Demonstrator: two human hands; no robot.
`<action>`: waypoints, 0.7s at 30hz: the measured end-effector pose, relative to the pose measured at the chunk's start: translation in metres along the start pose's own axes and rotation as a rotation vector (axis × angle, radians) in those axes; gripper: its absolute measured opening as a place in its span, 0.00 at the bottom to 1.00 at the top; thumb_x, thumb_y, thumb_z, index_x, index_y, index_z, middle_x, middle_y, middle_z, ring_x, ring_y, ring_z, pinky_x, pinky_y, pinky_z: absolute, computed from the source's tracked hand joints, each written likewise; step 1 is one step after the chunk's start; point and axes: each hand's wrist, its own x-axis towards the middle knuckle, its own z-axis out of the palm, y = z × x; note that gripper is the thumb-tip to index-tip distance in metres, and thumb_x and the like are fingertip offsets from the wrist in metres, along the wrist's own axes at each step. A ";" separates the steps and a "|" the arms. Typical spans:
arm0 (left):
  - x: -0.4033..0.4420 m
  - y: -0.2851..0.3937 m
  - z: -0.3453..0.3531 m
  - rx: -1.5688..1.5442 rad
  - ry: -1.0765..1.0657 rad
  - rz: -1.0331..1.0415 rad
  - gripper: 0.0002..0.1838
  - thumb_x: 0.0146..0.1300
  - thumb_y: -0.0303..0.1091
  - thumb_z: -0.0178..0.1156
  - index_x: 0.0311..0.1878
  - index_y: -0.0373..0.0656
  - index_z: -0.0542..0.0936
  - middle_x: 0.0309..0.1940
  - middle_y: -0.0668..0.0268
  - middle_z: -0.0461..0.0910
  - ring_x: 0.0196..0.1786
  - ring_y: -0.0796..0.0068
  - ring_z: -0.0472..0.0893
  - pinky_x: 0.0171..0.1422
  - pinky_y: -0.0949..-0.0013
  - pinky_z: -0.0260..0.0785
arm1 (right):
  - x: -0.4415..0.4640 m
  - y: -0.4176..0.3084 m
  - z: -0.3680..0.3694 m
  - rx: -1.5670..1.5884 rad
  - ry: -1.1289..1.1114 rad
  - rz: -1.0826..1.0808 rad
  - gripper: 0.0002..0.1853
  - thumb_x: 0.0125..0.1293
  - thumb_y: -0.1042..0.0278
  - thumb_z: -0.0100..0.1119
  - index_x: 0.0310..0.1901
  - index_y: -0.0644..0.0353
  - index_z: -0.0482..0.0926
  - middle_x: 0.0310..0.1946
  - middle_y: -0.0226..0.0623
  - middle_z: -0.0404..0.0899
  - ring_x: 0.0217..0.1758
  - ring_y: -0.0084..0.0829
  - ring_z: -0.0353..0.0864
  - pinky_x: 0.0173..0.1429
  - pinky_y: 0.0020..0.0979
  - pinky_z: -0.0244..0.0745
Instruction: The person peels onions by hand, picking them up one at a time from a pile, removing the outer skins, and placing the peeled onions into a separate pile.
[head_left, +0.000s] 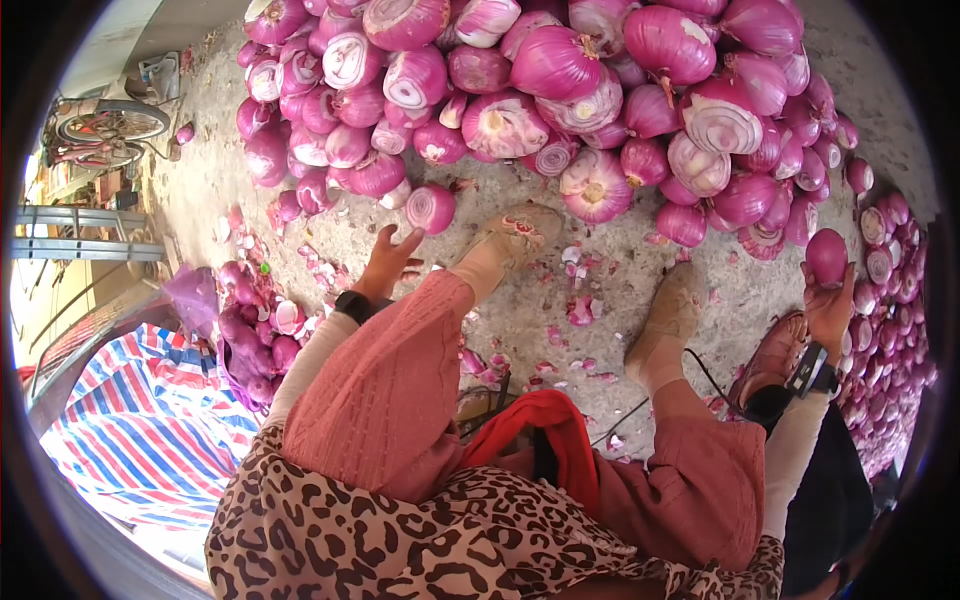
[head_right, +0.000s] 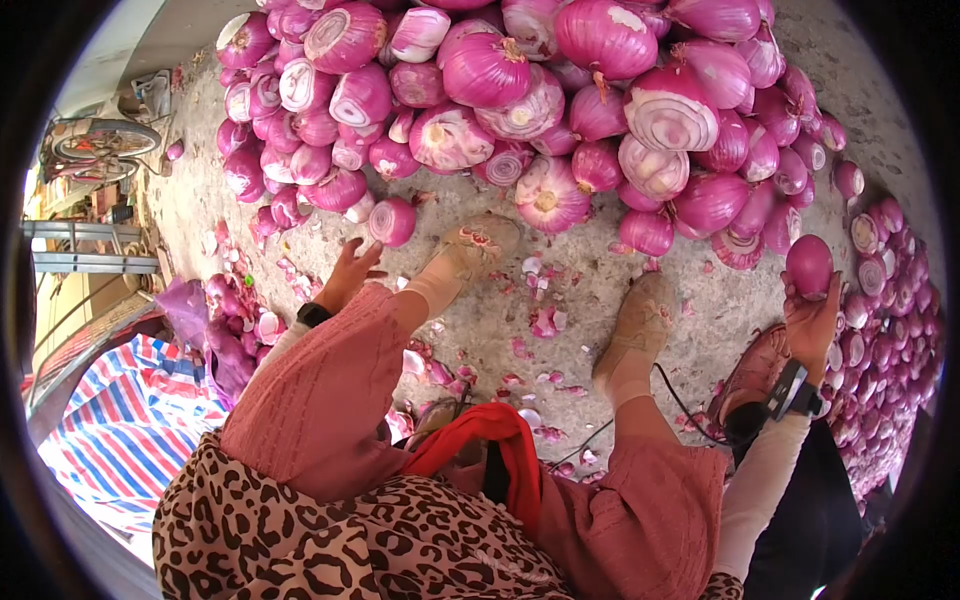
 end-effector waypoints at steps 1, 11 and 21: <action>-0.001 0.009 0.010 0.023 -0.020 0.051 0.44 0.59 0.49 0.64 0.68 0.39 0.51 0.50 0.52 0.72 0.41 0.64 0.78 0.40 0.63 0.72 | 0.007 -0.003 -0.007 -0.007 0.059 -0.007 0.27 0.67 0.47 0.51 0.54 0.65 0.69 0.46 0.49 0.76 0.38 0.35 0.79 0.35 0.24 0.78; 0.018 0.039 0.036 0.303 -0.024 0.086 0.44 0.51 0.48 0.69 0.65 0.43 0.55 0.43 0.61 0.75 0.34 0.70 0.77 0.30 0.65 0.70 | 0.087 -0.061 -0.091 0.362 0.129 -0.265 0.22 0.70 0.56 0.48 0.52 0.69 0.69 0.42 0.47 0.79 0.41 0.38 0.80 0.42 0.32 0.78; 0.028 0.054 0.047 0.430 -0.008 -0.003 0.48 0.51 0.54 0.67 0.66 0.44 0.52 0.48 0.55 0.73 0.40 0.62 0.78 0.34 0.61 0.72 | -0.005 0.037 0.080 0.000 0.047 -0.347 0.13 0.68 0.68 0.53 0.51 0.63 0.72 0.38 0.37 0.80 0.32 0.25 0.77 0.36 0.23 0.71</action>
